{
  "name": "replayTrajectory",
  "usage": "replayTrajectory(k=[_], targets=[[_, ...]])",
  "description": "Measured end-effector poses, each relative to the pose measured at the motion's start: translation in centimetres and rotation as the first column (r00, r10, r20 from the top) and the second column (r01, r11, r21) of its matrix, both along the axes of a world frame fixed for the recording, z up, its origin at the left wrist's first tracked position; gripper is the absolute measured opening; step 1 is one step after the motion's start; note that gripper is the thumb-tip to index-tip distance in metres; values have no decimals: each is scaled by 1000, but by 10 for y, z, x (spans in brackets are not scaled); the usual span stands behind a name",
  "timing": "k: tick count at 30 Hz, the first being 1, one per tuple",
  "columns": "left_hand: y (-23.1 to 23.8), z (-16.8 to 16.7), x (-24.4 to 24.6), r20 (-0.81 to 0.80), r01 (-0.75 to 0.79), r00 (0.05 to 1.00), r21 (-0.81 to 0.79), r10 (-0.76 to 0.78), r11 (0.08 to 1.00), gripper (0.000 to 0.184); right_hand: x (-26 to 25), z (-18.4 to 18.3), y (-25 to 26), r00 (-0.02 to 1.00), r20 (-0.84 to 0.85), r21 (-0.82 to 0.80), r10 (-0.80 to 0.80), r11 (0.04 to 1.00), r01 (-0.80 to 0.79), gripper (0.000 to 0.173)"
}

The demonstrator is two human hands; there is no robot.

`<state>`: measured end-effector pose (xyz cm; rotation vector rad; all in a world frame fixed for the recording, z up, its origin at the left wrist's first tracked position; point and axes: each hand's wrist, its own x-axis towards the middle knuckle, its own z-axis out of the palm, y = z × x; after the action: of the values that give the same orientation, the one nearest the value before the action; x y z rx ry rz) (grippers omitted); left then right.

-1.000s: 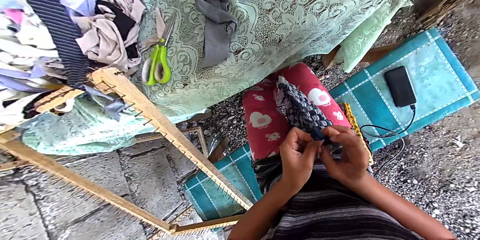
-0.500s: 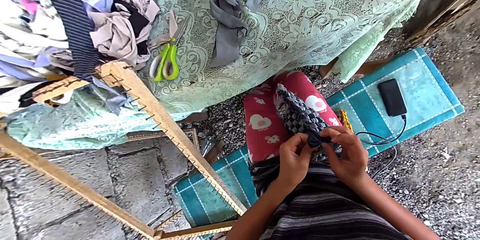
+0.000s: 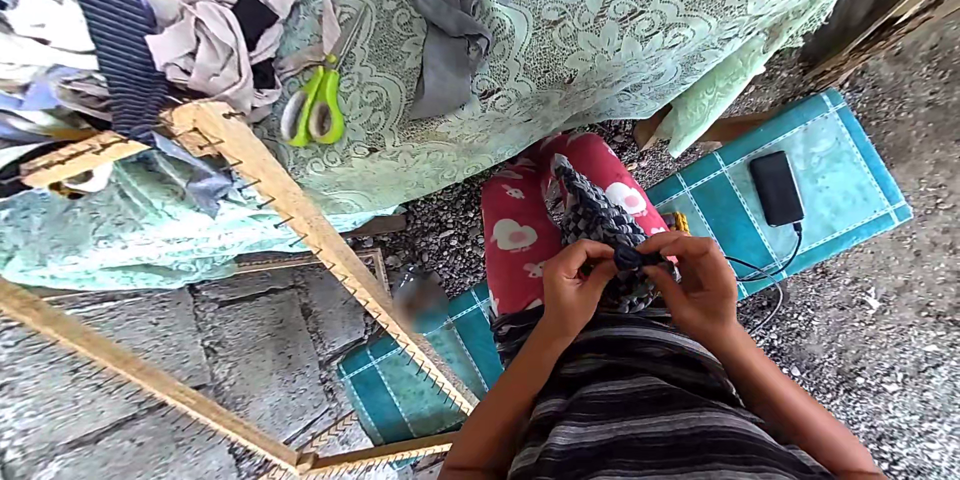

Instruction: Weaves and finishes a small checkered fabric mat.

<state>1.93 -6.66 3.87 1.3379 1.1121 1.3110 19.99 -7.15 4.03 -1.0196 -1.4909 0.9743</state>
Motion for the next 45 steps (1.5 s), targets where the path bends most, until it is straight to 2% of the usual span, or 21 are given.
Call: replayTrajectory(k=[5, 11, 17, 22, 25, 30, 32, 34, 36, 38, 40, 42, 43, 44, 45], targets=[[7, -7, 0, -21, 88, 996, 104, -86, 991, 15, 3, 4, 2, 999, -49, -56, -7, 998, 4, 31], [6, -9, 4, 24, 51, 998, 48, -52, 998, 11, 4, 5, 4, 997, -75, -105, 14, 994, -22, 33], [8, -11, 8, -70, 11, 998, 110, -3, 994, 15, 5, 6, 6, 995, -93, -130, 31, 991, -43, 35], [5, -8, 17, -85, -30, 996, 60, 35, 998, 14, 7, 3, 6, 995, -88, -123, 54, 990, -64, 29], [4, -4, 21, -45, -42, 998, -22, 41, 999, 13, 7, 1, 4, 997, -61, -112, 45, 992, -51, 27], [1, 0, 20, -15, 39, 999, -150, -42, 988, 10, 0, 6, 2, 995, 90, -87, -35, 995, 43, 35], [0, 4, 14, -78, 100, 990, -195, -117, 976, 12, -3, 8, 5, 982, 170, -74, -80, 993, 94, 24], [2, 14, -1, -223, 183, 943, -275, -248, 944, 20, -4, 9, 7, 960, 254, -4, -119, 992, 124, 13], [8, 27, -26, -385, 252, 833, -374, -397, 892, 25, -2, 7, 8, 937, 314, 90, -151, 988, 129, 12], [14, 39, -60, -531, 229, 715, -437, -455, 870, 27, 2, 3, 5, 918, 351, 171, -185, 976, 131, 12], [20, 51, -86, -707, 36, 622, -404, -337, 914, 25, 5, -3, 1, 905, 362, 230, -224, 962, 146, 12], [25, 58, -84, -840, -158, 536, -195, -82, 968, 24, 8, -8, -4, 899, 360, 242, -249, 956, 168, 14], [28, 57, -75, -834, -165, 551, -75, 29, 983, 25, 9, -10, -7, 899, 355, 239, -258, 954, 180, 14], [32, 54, -61, -784, -120, 613, 28, 96, 992, 24, 9, -12, -9, 898, 347, 239, -270, 951, 193, 14], [37, 49, -44, -694, -46, 714, 90, 96, 995, 23, 9, -13, -11, 898, 338, 244, -281, 948, 205, 14]])
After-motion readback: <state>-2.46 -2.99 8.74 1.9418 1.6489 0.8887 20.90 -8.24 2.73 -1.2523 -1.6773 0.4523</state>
